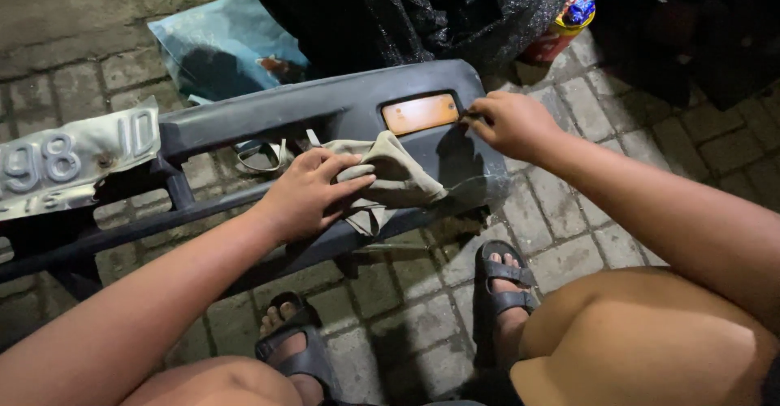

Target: The person scrubs and wipes a detached car bumper using a sanding block and a cloth. They alternate between sanding the surface and wiping it down, focusing on the area around the orange reflector and the license plate holder.

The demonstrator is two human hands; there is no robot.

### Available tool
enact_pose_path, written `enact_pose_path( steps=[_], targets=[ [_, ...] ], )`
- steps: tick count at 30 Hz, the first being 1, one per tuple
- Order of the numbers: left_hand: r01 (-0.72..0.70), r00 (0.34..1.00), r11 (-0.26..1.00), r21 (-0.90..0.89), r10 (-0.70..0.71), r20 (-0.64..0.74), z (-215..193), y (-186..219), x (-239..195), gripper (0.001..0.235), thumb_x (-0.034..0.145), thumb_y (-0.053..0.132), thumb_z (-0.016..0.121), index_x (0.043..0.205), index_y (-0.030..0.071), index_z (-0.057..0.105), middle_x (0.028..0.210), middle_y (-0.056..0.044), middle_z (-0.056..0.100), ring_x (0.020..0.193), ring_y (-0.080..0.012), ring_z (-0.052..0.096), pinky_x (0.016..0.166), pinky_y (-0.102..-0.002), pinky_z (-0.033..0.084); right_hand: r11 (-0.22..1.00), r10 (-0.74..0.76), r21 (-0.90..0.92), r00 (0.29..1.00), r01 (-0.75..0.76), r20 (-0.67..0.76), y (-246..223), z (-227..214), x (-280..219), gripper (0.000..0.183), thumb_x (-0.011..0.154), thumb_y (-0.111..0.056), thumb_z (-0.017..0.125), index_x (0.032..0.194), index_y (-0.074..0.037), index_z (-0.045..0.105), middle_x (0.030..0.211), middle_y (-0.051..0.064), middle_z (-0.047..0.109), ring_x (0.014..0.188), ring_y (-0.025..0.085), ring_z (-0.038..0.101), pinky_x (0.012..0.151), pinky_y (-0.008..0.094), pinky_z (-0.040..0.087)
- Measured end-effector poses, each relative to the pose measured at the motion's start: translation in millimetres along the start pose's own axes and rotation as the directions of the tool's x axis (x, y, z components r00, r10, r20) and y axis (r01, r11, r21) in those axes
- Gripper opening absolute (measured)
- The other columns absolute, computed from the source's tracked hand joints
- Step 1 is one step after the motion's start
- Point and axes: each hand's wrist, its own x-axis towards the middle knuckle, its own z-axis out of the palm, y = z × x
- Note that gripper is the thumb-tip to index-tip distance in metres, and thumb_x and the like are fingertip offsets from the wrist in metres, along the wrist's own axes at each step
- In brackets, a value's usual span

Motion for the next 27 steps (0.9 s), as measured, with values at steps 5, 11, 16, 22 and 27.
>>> enact_pose_path(
  steps=[5,11,16,22,27],
  targets=[
    [0.002,1.000,1.000,0.028,-0.003,0.016,1.9,-0.7,-2.4,0.063,0.078,0.039,0.078,0.138,0.034,0.062,0.141,-0.002,0.054,0.117,-0.0319,0.056,0.099,-0.049,0.048,1.000,-0.007,0.029,1.000,0.007,0.027,-2.8,-4.5,-0.2,0.024,0.101,-0.037,0.058,0.101,-0.014,0.067,0.089,0.016,0.066,0.089,0.043,0.069,0.075,0.054,0.057],
    [0.015,1.000,1.000,0.007,-0.015,0.000,2.1,-0.5,-2.0,0.061,0.079,0.040,0.077,0.137,0.034,0.062,0.143,0.000,0.054,0.117,-0.0313,0.055,0.098,-0.048,0.047,0.985,-0.056,-0.161,0.998,0.059,0.023,5.7,-6.1,4.7,0.016,0.101,-0.036,0.058,0.106,-0.024,0.066,0.092,0.009,0.065,0.089,0.036,0.069,0.076,0.050,0.059],
    [0.005,0.999,1.000,0.011,-0.005,-0.035,3.9,-0.3,-2.7,0.057,0.083,0.045,0.073,0.138,0.036,0.061,0.140,0.001,0.054,0.114,-0.0299,0.056,0.095,-0.046,0.049,0.970,-0.237,-0.071,0.966,0.231,-0.101,22.5,2.7,9.7,0.012,0.092,-0.026,0.069,0.100,-0.018,0.074,0.111,0.002,0.070,0.103,0.029,0.069,0.083,0.041,0.059],
    [-0.020,0.995,1.000,0.004,0.021,-0.098,3.3,0.5,-1.6,0.052,0.089,0.047,0.070,0.139,0.035,0.062,0.139,0.000,0.056,0.111,-0.0303,0.057,0.092,-0.045,0.049,0.927,-0.302,0.165,0.931,0.337,-0.203,17.6,19.7,18.5,0.015,0.092,-0.023,0.073,0.105,-0.016,0.075,0.108,0.002,0.074,0.104,0.029,0.067,0.085,0.044,0.057],
    [-0.030,0.996,0.999,0.024,0.032,-0.082,1.3,0.1,-1.1,0.052,0.088,0.044,0.071,0.138,0.034,0.062,0.140,-0.001,0.056,0.111,-0.0298,0.056,0.093,-0.044,0.049,0.933,-0.310,0.156,0.943,0.326,-0.119,8.5,7.8,13.8,0.020,0.083,-0.017,0.074,0.103,-0.016,0.077,0.107,0.004,0.076,0.104,0.029,0.069,0.084,0.043,0.058]
  ],
)
